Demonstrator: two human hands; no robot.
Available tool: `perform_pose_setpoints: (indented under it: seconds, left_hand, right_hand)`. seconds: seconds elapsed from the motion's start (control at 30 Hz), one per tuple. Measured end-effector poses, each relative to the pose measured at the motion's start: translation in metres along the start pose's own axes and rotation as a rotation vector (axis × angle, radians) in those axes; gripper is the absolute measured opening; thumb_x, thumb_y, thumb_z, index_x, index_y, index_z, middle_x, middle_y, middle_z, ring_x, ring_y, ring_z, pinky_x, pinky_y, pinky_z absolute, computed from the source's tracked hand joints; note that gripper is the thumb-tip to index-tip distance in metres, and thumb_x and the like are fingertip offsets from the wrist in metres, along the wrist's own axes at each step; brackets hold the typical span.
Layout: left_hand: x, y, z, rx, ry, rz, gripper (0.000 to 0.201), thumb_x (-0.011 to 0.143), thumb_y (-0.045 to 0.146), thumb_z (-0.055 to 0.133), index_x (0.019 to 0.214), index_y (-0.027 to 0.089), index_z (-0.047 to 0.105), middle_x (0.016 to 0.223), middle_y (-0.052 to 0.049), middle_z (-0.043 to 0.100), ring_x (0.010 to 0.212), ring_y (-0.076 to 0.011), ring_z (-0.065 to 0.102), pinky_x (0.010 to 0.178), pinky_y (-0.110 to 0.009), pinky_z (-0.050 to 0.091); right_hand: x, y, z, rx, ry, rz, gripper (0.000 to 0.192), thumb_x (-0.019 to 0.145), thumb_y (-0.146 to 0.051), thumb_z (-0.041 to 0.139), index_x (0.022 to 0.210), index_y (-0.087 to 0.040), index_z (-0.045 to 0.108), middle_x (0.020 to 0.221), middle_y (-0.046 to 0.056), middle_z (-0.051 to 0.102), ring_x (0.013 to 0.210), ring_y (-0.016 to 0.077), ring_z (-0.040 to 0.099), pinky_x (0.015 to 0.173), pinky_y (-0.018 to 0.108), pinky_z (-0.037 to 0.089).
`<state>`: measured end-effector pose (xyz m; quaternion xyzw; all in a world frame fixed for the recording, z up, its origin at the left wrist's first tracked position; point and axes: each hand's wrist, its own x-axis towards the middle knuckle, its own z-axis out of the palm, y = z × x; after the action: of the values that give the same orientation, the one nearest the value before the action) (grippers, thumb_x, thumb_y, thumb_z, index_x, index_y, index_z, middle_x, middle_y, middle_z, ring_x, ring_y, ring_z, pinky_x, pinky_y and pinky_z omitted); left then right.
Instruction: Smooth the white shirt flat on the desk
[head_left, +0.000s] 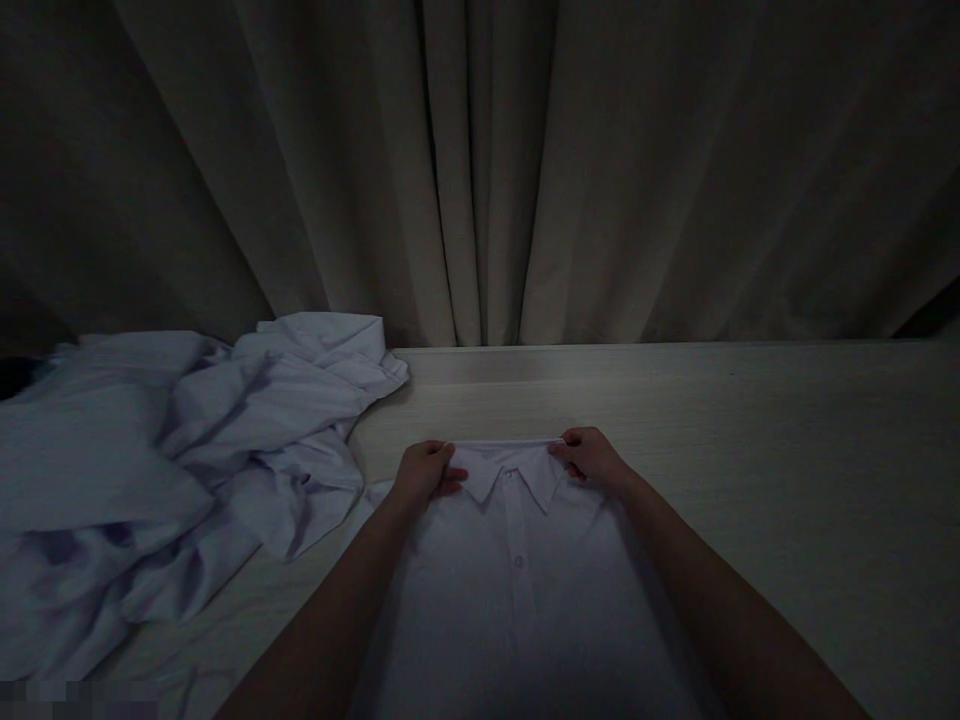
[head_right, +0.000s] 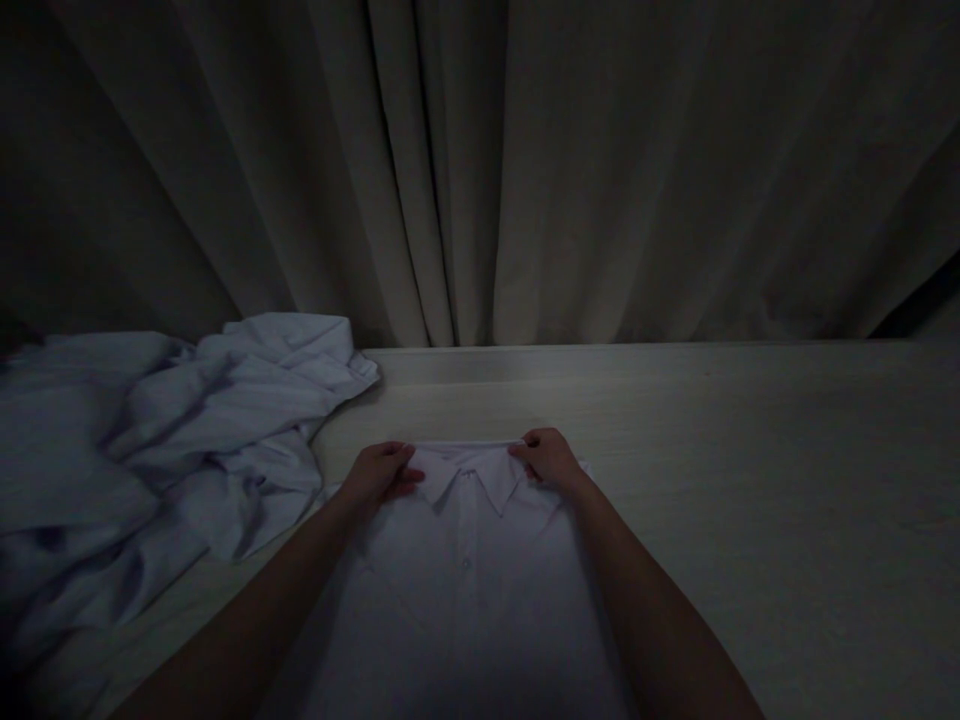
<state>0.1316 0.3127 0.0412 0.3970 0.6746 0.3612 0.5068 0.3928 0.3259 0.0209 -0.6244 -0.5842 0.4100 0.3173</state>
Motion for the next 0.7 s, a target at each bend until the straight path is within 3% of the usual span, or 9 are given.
perform_pose_setpoints:
  seconds: [0.23, 0.43, 0.7]
  left_hand:
    - [-0.0047, 0.0012, -0.0031, -0.099, -0.046, 0.032, 0.021, 0.077, 0.027, 0.063, 0.093, 0.016, 0.056, 0.068, 0.001, 0.061, 0.06, -0.0138, 0.065, 0.055, -0.028, 0.058]
    - [-0.0031, -0.0016, -0.0023, -0.135, 0.006, 0.05, 0.014, 0.076, 0.024, 0.062, 0.083, 0.016, 0.054, 0.059, 0.004, 0.057, 0.051, -0.0099, 0.06, 0.048, -0.022, 0.053]
    - [0.0002, -0.0071, 0.0021, -0.131, 0.108, 0.065, 0.024, 0.074, 0.036, 0.066, 0.085, 0.016, 0.057, 0.062, 0.001, 0.061, 0.054, -0.0111, 0.063, 0.049, -0.021, 0.052]
  right_hand:
    - [-0.0016, -0.001, 0.0002, 0.027, -0.015, 0.026, 0.018, 0.075, -0.029, 0.059, 0.065, -0.02, 0.048, 0.036, -0.008, 0.048, 0.029, 0.0066, 0.036, 0.034, 0.02, 0.025]
    - [-0.0017, 0.0038, 0.0011, 0.045, -0.015, 0.067, 0.022, 0.072, -0.033, 0.063, 0.066, -0.021, 0.045, 0.036, -0.008, 0.048, 0.03, 0.0076, 0.039, 0.034, 0.019, 0.027]
    - [-0.0011, 0.0029, 0.006, 0.043, 0.057, 0.08, 0.023, 0.074, -0.035, 0.063, 0.067, -0.021, 0.046, 0.033, -0.008, 0.045, 0.028, 0.0074, 0.036, 0.032, 0.019, 0.024]
